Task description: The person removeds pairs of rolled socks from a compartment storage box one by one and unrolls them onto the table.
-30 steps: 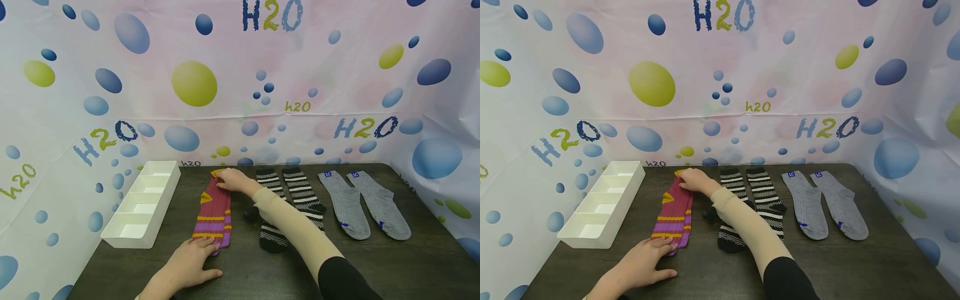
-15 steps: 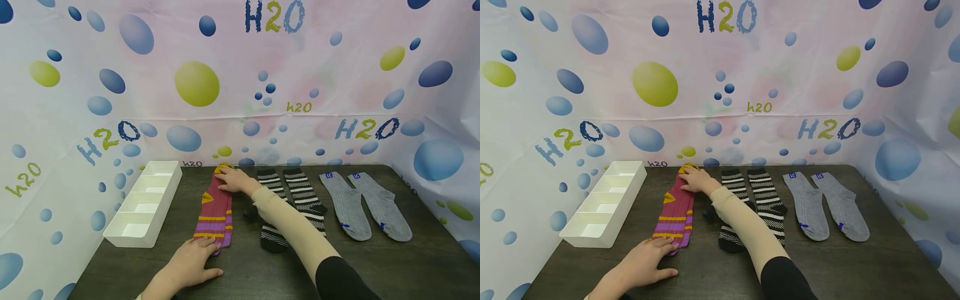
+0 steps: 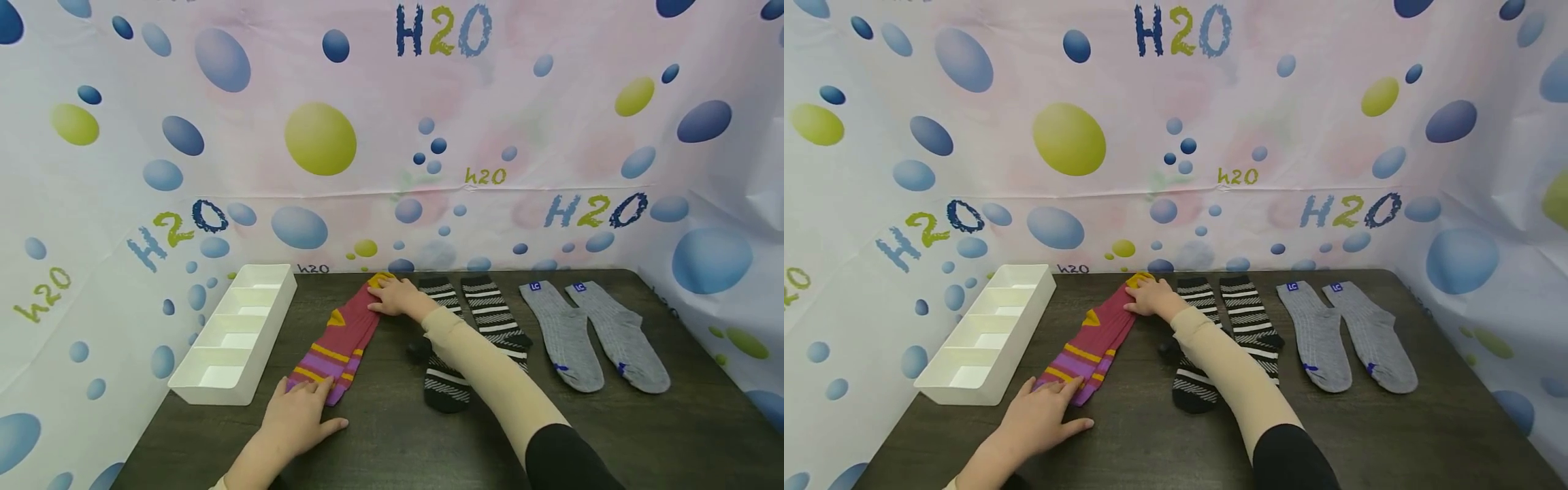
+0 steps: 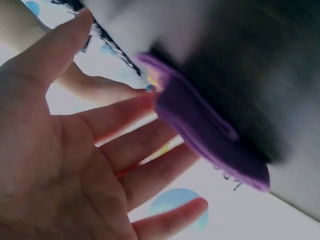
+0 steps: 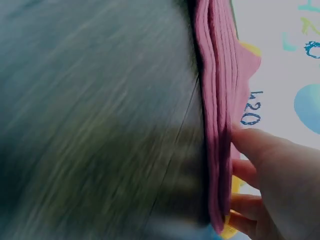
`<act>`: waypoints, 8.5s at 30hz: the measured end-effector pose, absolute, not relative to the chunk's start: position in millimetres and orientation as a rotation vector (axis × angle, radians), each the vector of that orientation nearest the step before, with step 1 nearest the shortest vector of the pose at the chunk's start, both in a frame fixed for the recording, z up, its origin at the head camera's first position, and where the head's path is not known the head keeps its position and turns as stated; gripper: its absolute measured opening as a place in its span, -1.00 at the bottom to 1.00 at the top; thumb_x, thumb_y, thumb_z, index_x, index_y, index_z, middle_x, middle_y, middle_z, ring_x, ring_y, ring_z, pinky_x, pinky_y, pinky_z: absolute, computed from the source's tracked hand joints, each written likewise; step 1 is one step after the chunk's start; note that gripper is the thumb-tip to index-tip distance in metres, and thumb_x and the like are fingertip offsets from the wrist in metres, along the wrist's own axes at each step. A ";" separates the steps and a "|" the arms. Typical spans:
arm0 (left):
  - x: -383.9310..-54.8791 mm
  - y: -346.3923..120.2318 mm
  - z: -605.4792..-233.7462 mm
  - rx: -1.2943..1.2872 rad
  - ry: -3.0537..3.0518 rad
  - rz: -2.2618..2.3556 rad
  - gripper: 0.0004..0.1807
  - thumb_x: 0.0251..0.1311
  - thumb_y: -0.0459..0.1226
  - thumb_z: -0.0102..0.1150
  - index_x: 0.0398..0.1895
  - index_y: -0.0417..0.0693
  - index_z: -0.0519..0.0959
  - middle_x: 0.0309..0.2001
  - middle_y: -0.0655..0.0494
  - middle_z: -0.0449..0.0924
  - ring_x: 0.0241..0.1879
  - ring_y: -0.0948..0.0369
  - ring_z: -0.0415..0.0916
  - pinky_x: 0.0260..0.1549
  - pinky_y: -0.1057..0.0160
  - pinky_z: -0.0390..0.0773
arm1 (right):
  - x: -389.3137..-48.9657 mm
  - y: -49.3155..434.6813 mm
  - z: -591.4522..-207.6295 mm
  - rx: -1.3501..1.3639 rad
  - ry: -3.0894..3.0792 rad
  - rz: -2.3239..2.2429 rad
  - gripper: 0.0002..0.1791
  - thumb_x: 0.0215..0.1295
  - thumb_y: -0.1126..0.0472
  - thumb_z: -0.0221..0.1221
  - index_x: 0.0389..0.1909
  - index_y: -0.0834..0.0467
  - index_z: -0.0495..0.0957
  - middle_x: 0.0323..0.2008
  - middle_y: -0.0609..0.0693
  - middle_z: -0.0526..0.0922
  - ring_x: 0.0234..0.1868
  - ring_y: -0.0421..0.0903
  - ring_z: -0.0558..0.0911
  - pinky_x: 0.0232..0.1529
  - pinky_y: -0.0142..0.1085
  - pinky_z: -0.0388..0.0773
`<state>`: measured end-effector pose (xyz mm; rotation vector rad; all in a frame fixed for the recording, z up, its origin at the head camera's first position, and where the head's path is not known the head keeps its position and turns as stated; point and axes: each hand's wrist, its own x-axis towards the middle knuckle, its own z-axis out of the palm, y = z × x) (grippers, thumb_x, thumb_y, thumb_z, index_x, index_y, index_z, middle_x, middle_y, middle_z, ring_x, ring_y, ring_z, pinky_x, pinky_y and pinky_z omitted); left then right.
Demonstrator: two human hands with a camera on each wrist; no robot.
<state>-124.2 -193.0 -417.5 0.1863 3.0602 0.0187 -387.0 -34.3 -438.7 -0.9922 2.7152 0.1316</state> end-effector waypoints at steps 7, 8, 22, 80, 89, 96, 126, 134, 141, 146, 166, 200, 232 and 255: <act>-141.5 -211.9 -419.6 0.088 3.032 0.004 -0.15 0.02 0.24 0.28 0.22 -0.20 0.50 0.17 -0.19 0.56 0.20 -0.14 0.49 0.19 -0.39 0.27 | -377.7 -16.3 -433.6 -0.991 2.747 0.193 -0.37 0.48 -0.27 -0.19 0.49 -0.16 0.15 0.50 -0.02 0.20 0.54 -0.02 0.13 0.45 0.05 0.15; -145.3 -215.0 -420.3 0.081 3.022 0.016 -0.15 0.04 0.23 0.28 0.23 -0.22 0.49 0.19 -0.22 0.54 0.21 -0.16 0.47 0.18 -0.39 0.28 | -375.9 -14.1 -433.1 -0.991 2.748 0.196 -0.37 0.48 -0.26 -0.19 0.49 -0.16 0.16 0.49 -0.02 0.21 0.54 -0.01 0.13 0.45 0.05 0.15; -197.7 -236.9 -418.2 -0.018 2.926 0.187 -0.04 0.13 0.19 0.22 0.38 -0.35 0.27 0.25 -0.55 0.32 0.23 -0.36 0.36 0.19 -0.29 0.36 | -344.4 9.5 -431.9 -1.057 2.737 0.239 -0.38 0.42 -0.32 -0.12 0.43 -0.23 0.26 0.38 -0.06 0.41 0.52 0.02 0.17 0.47 0.04 0.12; -335.2 -237.3 -446.7 0.687 2.870 -0.102 -0.04 0.28 0.31 -0.12 0.53 -0.14 0.04 0.52 -0.20 0.02 0.53 -0.10 -0.04 0.44 -0.18 0.04 | -177.8 39.8 -439.1 -1.811 2.502 0.157 -0.30 0.37 -0.40 -0.13 0.44 -0.19 0.26 0.41 -0.15 0.35 0.40 -0.18 0.38 0.31 -0.18 0.40; -342.7 -226.8 -448.9 0.862 2.870 -0.129 -0.03 0.26 0.34 -0.13 0.54 -0.07 0.03 0.54 -0.12 0.02 0.52 -0.08 0.00 0.45 -0.16 0.06 | -164.7 30.4 -438.5 -1.925 2.528 0.322 -0.27 0.34 -0.44 -0.13 0.43 -0.19 0.26 0.41 -0.19 0.35 0.37 -0.22 0.40 0.30 -0.26 0.38; -352.0 -214.4 -450.7 0.950 2.846 -0.198 -0.03 0.25 0.35 -0.14 0.56 -0.01 0.00 0.55 -0.06 -0.01 0.53 -0.02 -0.01 0.45 -0.12 0.07 | -161.2 21.3 -433.2 -1.923 2.525 0.367 -0.27 0.33 -0.45 -0.13 0.41 -0.18 0.30 0.38 -0.19 0.38 0.31 -0.24 0.45 0.24 -0.31 0.41; -355.9 -181.5 -455.1 0.774 2.928 -0.100 -0.19 0.28 0.33 -0.17 0.54 0.28 0.07 0.54 -0.09 0.01 0.51 -0.12 0.01 0.37 -0.36 0.04 | -153.7 24.6 -438.8 -1.964 2.496 0.326 -0.34 0.37 -0.37 -0.08 0.31 -0.07 0.44 0.26 -0.23 0.49 0.13 -0.31 0.48 -0.11 -0.47 0.45; -359.0 -167.7 -455.5 0.705 2.893 -0.079 -0.17 0.29 0.35 -0.22 0.55 0.30 0.00 0.56 -0.10 -0.06 0.53 -0.11 -0.06 0.38 -0.36 0.00 | -152.8 26.0 -433.5 -2.000 2.483 0.349 -0.34 0.34 -0.37 -0.04 0.29 -0.08 0.46 0.24 -0.26 0.50 0.13 -0.33 0.49 -0.13 -0.49 0.43; -358.8 -163.7 -446.1 0.588 2.885 -0.035 -0.10 0.26 0.35 -0.14 0.57 0.21 -0.03 0.54 -0.23 -0.05 0.52 -0.18 -0.07 0.38 -0.36 0.00 | -159.3 29.3 -433.4 -1.943 2.476 0.265 -0.41 0.35 -0.33 0.00 0.31 -0.18 0.42 0.25 -0.21 0.43 0.14 -0.29 0.42 -0.07 -0.49 0.42; -361.0 -165.6 -445.6 0.520 2.865 0.014 -0.07 0.24 0.35 -0.09 0.57 0.20 -0.05 0.51 -0.30 -0.01 0.50 -0.22 -0.05 0.36 -0.38 0.01 | -158.3 29.5 -434.6 -1.915 2.509 0.292 -0.44 0.34 -0.32 0.03 0.31 -0.26 0.41 0.26 -0.17 0.40 0.15 -0.25 0.40 -0.08 -0.45 0.43; -366.6 -155.4 -438.7 0.715 3.023 -0.026 0.05 0.12 0.33 0.12 0.51 -0.12 0.12 0.44 -0.16 0.18 0.43 -0.13 0.11 0.35 -0.26 0.16 | -160.6 29.5 -429.0 -1.818 2.513 0.319 -0.41 0.34 -0.34 0.01 0.32 -0.22 0.40 0.27 -0.23 0.44 0.15 -0.25 0.47 -0.06 -0.36 0.48; -345.6 -196.9 -400.3 1.027 3.216 -0.108 0.13 0.00 0.29 0.28 0.51 -0.14 0.11 0.47 -0.15 0.18 0.44 -0.14 0.14 0.35 -0.28 0.17 | -146.2 37.1 -421.4 -2.004 2.706 0.185 -0.37 0.42 -0.25 -0.03 0.37 0.01 0.37 0.37 -0.13 0.40 0.34 -0.27 0.42 0.22 -0.38 0.44; -334.2 -262.9 -418.5 0.709 3.120 -0.397 0.11 -0.05 0.27 0.33 0.45 -0.23 0.21 0.43 -0.19 0.24 0.40 -0.16 0.21 0.35 -0.31 0.13 | -154.4 -40.7 -432.5 -2.046 2.456 0.260 -0.34 0.40 -0.27 -0.01 0.42 -0.06 0.30 0.43 -0.20 0.30 0.40 -0.35 0.31 0.28 -0.46 0.34; -329.5 -269.4 -424.7 0.437 3.011 -0.355 -0.16 0.16 0.31 0.07 0.31 -0.09 0.45 0.45 -0.28 0.16 0.44 -0.24 0.05 0.24 -0.45 0.12 | -158.4 -52.9 -440.2 -1.762 2.339 0.332 -0.23 0.36 -0.36 -0.07 0.51 -0.14 0.08 0.49 -0.24 0.12 0.51 -0.28 0.11 0.50 -0.24 0.07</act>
